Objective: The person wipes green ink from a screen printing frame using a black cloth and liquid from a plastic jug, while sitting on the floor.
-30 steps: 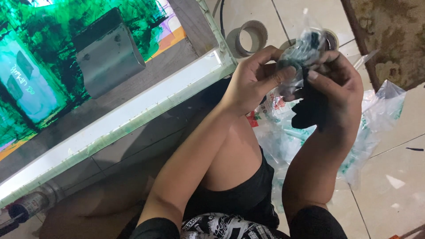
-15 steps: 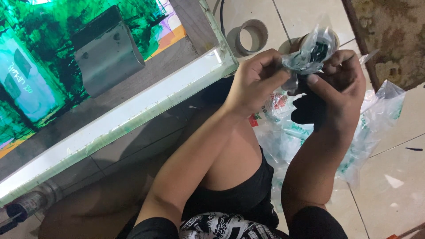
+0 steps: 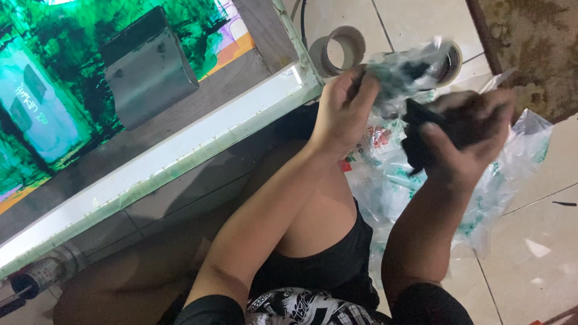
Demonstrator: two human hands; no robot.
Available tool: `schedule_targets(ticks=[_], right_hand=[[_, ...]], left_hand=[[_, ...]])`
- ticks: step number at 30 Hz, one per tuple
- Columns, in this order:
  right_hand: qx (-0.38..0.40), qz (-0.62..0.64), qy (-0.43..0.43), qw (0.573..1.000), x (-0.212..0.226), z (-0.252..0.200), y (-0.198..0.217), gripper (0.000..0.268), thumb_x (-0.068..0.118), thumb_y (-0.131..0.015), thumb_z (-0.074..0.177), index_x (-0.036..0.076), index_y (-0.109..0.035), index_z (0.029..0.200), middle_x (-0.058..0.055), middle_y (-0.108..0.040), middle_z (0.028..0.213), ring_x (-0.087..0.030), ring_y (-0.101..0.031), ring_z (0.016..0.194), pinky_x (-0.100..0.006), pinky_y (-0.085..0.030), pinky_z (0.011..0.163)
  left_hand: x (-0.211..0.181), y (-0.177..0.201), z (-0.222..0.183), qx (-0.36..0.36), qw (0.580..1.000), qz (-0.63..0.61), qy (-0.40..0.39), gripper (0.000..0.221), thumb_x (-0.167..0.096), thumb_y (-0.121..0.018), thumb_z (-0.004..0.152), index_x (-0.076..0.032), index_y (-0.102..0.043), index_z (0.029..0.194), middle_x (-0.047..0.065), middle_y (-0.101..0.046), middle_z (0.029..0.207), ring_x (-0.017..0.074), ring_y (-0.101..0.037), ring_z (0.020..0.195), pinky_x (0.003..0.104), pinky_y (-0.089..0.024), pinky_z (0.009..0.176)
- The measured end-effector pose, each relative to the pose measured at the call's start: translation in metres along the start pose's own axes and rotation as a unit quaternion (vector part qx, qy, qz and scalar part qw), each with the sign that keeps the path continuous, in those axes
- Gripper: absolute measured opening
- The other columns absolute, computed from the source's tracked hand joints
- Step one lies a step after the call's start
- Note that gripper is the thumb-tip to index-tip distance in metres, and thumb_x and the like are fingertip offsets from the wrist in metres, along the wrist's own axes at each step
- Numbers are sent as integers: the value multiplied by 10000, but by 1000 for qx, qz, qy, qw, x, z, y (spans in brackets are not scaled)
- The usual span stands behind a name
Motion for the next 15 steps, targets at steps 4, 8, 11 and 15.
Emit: schedule_targets(ticks=[4, 8, 11, 15], right_hand=[[-30, -4, -8, 1000, -8, -2, 15, 504, 73, -790, 903, 170, -347, 1122, -113, -570, 1022, -196, -608, 973, -301, -503, 879], [31, 114, -54, 992, -32, 0, 25, 496, 84, -714, 905, 190, -268, 1096, -142, -561, 1026, -363, -625, 665, -445, -561, 570], [2, 190, -96, 977, -40, 0, 21, 500, 83, -746, 879, 182, -305, 1094, -119, -606, 1022, -333, -616, 643, -392, -524, 533], [34, 200, -97, 974, -54, 3, 22, 451, 42, -707, 944, 175, -321, 1135, -103, -598, 1082, -264, -589, 724, -415, -578, 563]], left_hand=[[-3, 2, 0, -21, 1000, 11, 7, 215, -272, -532, 1034, -105, -646, 959, -21, -580, 781, 99, -488, 662, 276, -403, 588], [-1, -1, 0, 25, 998, -51, -17, 151, -138, -510, 1047, -81, -634, 985, 6, -605, 873, 128, -543, 778, 277, -468, 700], [-12, -5, 0, 32, 997, -70, -25, 191, -188, -539, 1053, -101, -618, 902, -20, -565, 819, 97, -523, 750, 248, -451, 676], [-14, -3, 0, 25, 998, -59, -1, 170, -166, -575, 1025, -91, -628, 881, -19, -571, 835, 106, -510, 779, 250, -426, 720]])
Point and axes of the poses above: each hand's wrist, its own z-axis towards the middle knuckle, its own y-axis out of the back of the hand, x = y × z, the point moved 8 cm from there along z, towards the middle knuckle
